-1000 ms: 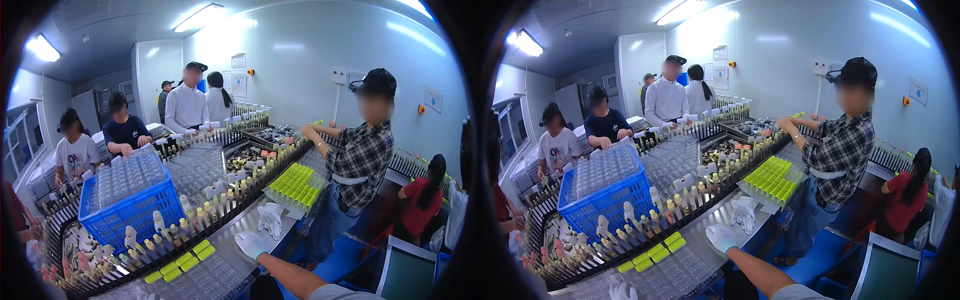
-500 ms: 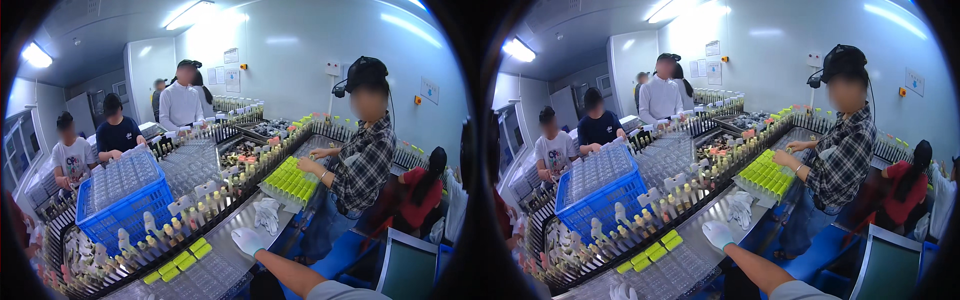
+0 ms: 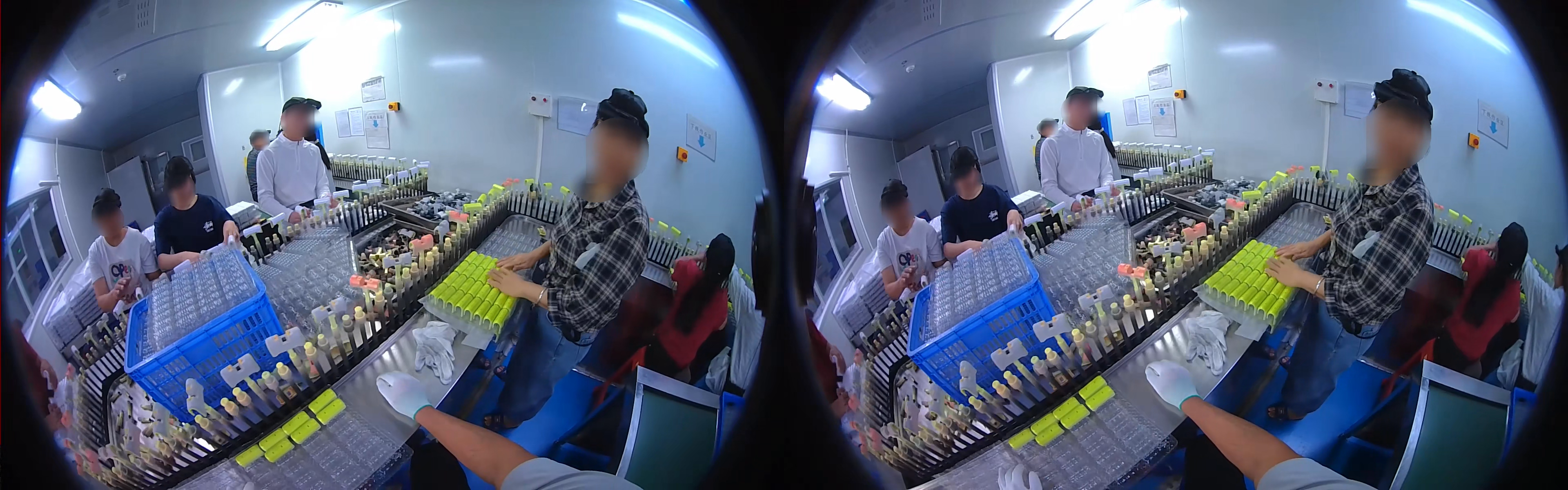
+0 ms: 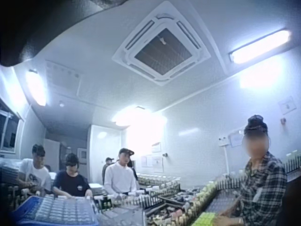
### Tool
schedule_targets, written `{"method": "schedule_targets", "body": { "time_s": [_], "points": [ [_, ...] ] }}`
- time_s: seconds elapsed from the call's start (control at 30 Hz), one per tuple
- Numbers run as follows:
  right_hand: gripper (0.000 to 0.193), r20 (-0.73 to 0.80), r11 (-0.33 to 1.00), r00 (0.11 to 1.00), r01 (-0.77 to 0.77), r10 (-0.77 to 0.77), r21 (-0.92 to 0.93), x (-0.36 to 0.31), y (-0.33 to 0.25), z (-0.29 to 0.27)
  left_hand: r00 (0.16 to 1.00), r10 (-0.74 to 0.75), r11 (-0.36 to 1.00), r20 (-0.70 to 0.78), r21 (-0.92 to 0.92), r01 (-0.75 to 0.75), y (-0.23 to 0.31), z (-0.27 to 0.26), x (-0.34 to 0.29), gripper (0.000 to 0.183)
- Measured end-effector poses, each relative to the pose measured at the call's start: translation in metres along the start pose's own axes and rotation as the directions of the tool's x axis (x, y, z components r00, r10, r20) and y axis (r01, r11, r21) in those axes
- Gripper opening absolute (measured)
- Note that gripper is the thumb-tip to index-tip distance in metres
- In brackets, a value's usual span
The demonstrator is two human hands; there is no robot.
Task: The person removes plastic parts from a conveyor line by hand, arranges them into transparent plastic packaging trays, and stacks the filled trays.
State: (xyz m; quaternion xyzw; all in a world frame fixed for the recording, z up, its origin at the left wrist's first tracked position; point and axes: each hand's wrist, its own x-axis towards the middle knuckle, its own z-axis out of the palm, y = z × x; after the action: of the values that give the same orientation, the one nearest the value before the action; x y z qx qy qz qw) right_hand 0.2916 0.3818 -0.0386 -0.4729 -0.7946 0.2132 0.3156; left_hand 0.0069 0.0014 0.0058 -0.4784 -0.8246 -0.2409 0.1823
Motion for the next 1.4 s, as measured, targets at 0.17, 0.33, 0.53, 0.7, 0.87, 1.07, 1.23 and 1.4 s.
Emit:
{"method": "schedule_targets", "body": {
  "time_s": [0.17, 0.33, 0.53, 0.7, 0.87, 1.07, 1.23, 1.4],
  "points": [
    [0.036, 0.000, 1.000, 1.000, 0.025, -0.025, 0.010, 0.003, 0.010, 0.004, 1.000, 0.022, 0.999, -0.006, -0.032, -0.022, 0.002, 0.000, 0.001, 0.030],
    [0.035, -0.004, 1.000, 1.000, 0.014, -0.014, 0.014, -0.002, 0.002, -0.001, 1.000, 0.029, 0.999, -0.009, -0.014, -0.030, 0.000, 0.002, -0.004, 0.029],
    [0.034, -0.028, 0.999, 0.999, 0.029, -0.028, 0.029, -0.004, 0.004, 0.000, 0.999, 0.047, 0.998, 0.008, -0.043, -0.047, 0.001, -0.001, -0.002, 0.027],
    [0.035, -0.031, 0.998, 0.999, 0.046, -0.045, 0.044, -0.005, 0.008, -0.002, 0.998, 0.042, 0.995, -0.039, -0.083, -0.045, 0.004, -0.001, 0.000, 0.027],
    [0.035, -0.026, 0.997, 0.998, 0.062, -0.060, 0.043, -0.001, 0.013, 0.003, 0.988, -0.139, 0.964, -0.060, -0.235, 0.122, 0.000, 0.003, -0.006, 0.029],
    [0.035, -0.021, 0.999, 0.998, 0.053, -0.053, -0.010, 0.007, 0.014, 0.004, 0.961, -0.273, 0.915, -0.033, -0.318, 0.249, -0.018, 0.014, -0.003, 0.031],
    [0.040, 0.222, 0.989, 0.970, 0.075, -0.101, 0.125, 0.010, 0.030, -0.021, 0.929, -0.337, 0.718, 0.154, -0.596, 0.359, -0.018, -0.012, -0.005, 0.030],
    [0.034, 0.168, 0.951, 0.959, 0.184, -0.229, 0.250, -0.011, 0.051, -0.030, 0.909, -0.370, 0.645, 0.191, -0.652, 0.399, 0.039, -0.056, 0.023, 0.028]
  ]
}}
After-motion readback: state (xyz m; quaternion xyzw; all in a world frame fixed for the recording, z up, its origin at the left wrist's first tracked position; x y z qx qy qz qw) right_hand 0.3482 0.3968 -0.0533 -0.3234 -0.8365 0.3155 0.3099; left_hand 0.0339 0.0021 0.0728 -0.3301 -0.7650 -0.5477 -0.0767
